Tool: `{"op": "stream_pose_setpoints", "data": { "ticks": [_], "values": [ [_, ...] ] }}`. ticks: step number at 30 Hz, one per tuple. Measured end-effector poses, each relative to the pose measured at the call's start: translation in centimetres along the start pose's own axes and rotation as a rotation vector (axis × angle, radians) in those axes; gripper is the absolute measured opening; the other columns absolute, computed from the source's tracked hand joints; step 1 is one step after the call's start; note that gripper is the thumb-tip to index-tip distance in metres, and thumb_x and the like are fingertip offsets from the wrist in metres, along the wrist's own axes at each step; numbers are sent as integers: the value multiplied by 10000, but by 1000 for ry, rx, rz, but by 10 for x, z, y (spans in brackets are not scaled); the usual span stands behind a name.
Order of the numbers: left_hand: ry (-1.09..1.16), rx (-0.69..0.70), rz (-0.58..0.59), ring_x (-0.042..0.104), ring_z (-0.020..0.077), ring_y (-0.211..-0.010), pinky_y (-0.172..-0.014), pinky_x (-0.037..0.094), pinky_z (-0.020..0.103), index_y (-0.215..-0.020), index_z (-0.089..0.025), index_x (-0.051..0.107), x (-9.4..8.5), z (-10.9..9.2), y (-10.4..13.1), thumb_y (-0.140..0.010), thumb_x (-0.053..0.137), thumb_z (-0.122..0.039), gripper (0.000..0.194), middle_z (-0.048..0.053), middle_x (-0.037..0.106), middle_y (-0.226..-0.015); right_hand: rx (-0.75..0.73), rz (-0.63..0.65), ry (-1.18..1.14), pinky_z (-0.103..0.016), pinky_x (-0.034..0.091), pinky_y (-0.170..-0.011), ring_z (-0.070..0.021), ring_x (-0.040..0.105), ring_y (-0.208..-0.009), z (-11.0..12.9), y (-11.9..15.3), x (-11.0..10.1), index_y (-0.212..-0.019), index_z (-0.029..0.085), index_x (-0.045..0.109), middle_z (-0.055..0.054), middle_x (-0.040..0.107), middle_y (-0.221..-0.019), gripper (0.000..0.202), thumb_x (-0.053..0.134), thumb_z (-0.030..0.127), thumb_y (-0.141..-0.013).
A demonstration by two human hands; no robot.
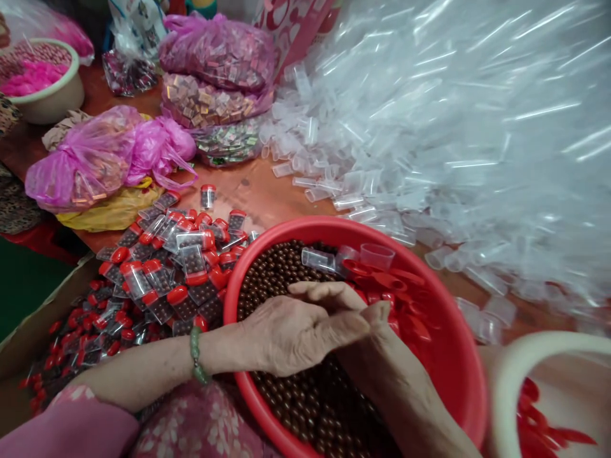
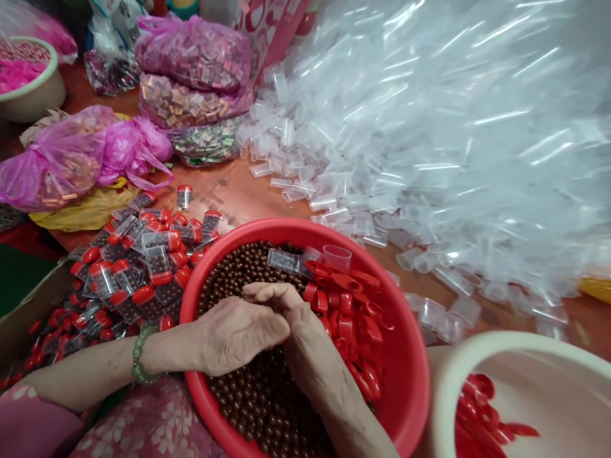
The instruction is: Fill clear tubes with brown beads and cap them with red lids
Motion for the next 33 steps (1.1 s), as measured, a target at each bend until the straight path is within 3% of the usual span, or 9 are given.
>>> {"op": "stream_pose_setpoints", "data": {
  "ticks": [3,5,9,13,15,20,25,28,33],
  "values": [
    [-181,119,43,611,262,-915,-853,481,376,-993,-144,630,11,-8,0,-825,520,-653,547,110,658,-953,150,-30,-169,-452,560,-864,-265,687,-995,-8,2,7,-1052,260,597,-105,689,-1094,602,216,702,-902],
    [-287,125,76,599,309,-1020,-917,473,435,-1096,-118,595,20,-3,-2,-763,664,-560,558,155,649,-1080,273,-11,-305,-456,555,-874,-271,688,-1007,-16,8,16,-1102,250,577,-120,694,-1095,630,238,734,-881],
    [-511,84,235,644,315,-932,-839,526,437,-981,-78,635,41,13,-5,-763,623,-198,249,170,679,-964,391,69,-420,-445,585,-739,-294,709,-926,-26,17,32,-1239,237,494,-133,710,-1031,651,302,733,-864],
    [-607,76,343,657,328,-902,-777,551,420,-894,-72,654,49,17,-5,-682,604,-117,223,192,688,-943,441,44,-453,-414,567,-801,-266,705,-922,-34,19,34,-1204,232,530,-88,726,-996,480,533,560,-854],
    [-639,59,350,655,328,-916,-832,541,427,-872,-66,664,49,17,-5,-670,614,-127,217,191,691,-916,444,-6,-430,-391,556,-830,-241,703,-903,-36,18,31,-1165,236,564,-55,730,-960,399,574,489,-857],
    [-623,61,293,632,323,-1002,-990,478,446,-886,-58,686,47,22,-8,-655,612,-127,252,169,704,-911,346,-169,-247,-407,526,-908,-235,680,-916,-33,11,15,-1051,238,658,-38,721,-938,349,510,511,-893],
    [-621,60,248,640,312,-937,-931,506,463,-860,-102,685,46,28,-5,-687,586,-140,203,145,699,-897,287,-84,-119,-398,516,-947,-218,673,-960,-22,3,15,-1008,243,696,-30,727,-998,341,505,505,-901],
    [-650,62,275,650,313,-891,-898,514,478,-861,-104,665,48,26,-3,-700,570,-140,190,151,689,-855,351,-11,-260,-392,556,-880,-224,693,-936,-24,3,21,-1048,237,672,-45,735,-1001,363,588,529,-848],
    [-590,77,196,644,321,-976,-845,541,472,-1191,-62,511,42,15,-4,-728,511,-116,466,198,648,-1091,510,-62,-644,-442,581,-814,-277,722,-896,-34,9,26,-1078,220,612,-96,745,-970,551,636,659,-746]
  ]
}}
Point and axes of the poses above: each hand's wrist, its own y-axis away from the middle knuckle, its own x-axis out of the palm, z = x × y, the point moved 9 cm from there along -y, towards the middle knuckle
